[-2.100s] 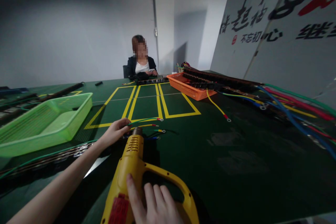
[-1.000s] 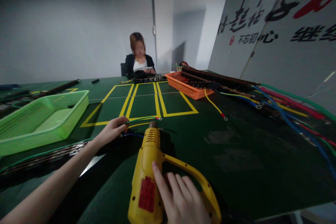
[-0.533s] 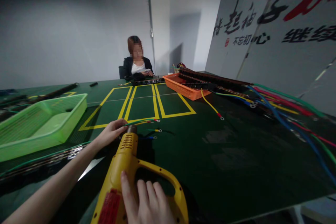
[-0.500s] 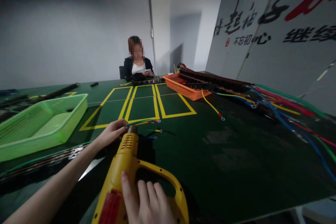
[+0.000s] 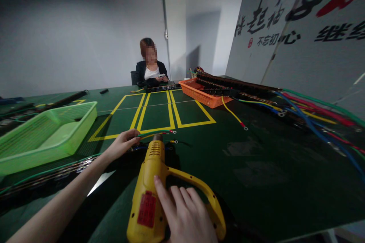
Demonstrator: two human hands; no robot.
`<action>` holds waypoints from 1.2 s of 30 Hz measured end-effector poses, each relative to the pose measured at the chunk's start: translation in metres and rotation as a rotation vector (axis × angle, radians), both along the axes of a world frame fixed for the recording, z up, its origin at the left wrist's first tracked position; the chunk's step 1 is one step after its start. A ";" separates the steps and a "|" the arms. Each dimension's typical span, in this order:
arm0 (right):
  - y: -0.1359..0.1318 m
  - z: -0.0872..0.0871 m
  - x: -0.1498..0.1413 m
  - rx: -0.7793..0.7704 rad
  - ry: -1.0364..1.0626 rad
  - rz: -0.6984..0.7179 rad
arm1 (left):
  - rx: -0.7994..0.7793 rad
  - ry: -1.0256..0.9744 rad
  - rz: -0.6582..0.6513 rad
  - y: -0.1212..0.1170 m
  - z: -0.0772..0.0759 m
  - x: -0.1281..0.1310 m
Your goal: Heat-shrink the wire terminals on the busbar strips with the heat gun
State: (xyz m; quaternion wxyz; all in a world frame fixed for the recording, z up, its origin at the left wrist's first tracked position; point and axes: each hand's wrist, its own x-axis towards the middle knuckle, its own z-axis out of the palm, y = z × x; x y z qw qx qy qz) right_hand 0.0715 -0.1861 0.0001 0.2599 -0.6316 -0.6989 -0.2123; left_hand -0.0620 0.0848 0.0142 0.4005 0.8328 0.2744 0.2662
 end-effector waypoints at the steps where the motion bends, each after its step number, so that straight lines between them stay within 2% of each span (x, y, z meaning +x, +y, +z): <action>1: -0.002 0.003 0.003 0.004 0.006 -0.009 | 0.002 0.006 0.000 0.000 0.000 0.000; 6: -0.012 0.009 0.014 0.018 -0.043 -0.075 | 0.001 0.011 0.020 0.000 0.000 -0.001; 9: -0.015 0.008 0.015 0.017 -0.063 -0.096 | 0.056 -0.017 0.053 0.000 0.000 -0.001; 12: -0.014 0.008 0.015 -0.008 -0.106 -0.086 | 0.078 -0.053 0.051 0.000 0.001 -0.001; 18: -0.009 0.009 0.009 0.014 -0.173 -0.092 | 0.060 0.021 0.042 0.003 -0.003 -0.001; 23: -0.003 -0.004 -0.010 0.088 -0.171 -0.137 | 0.183 0.117 0.087 0.004 -0.006 0.000; 26: 0.001 -0.015 -0.019 0.057 -0.186 -0.130 | 0.277 0.203 0.088 0.003 -0.005 0.000; 29: 0.003 -0.022 -0.024 0.025 -0.231 -0.119 | 0.305 0.244 0.072 0.001 -0.002 -0.001; 32: 0.004 -0.021 -0.025 0.009 -0.230 -0.118 | 0.312 0.242 0.045 -0.002 -0.001 -0.001; 36: 0.005 -0.015 -0.023 0.029 -0.178 -0.097 | 0.427 0.241 0.063 -0.006 -0.001 -0.001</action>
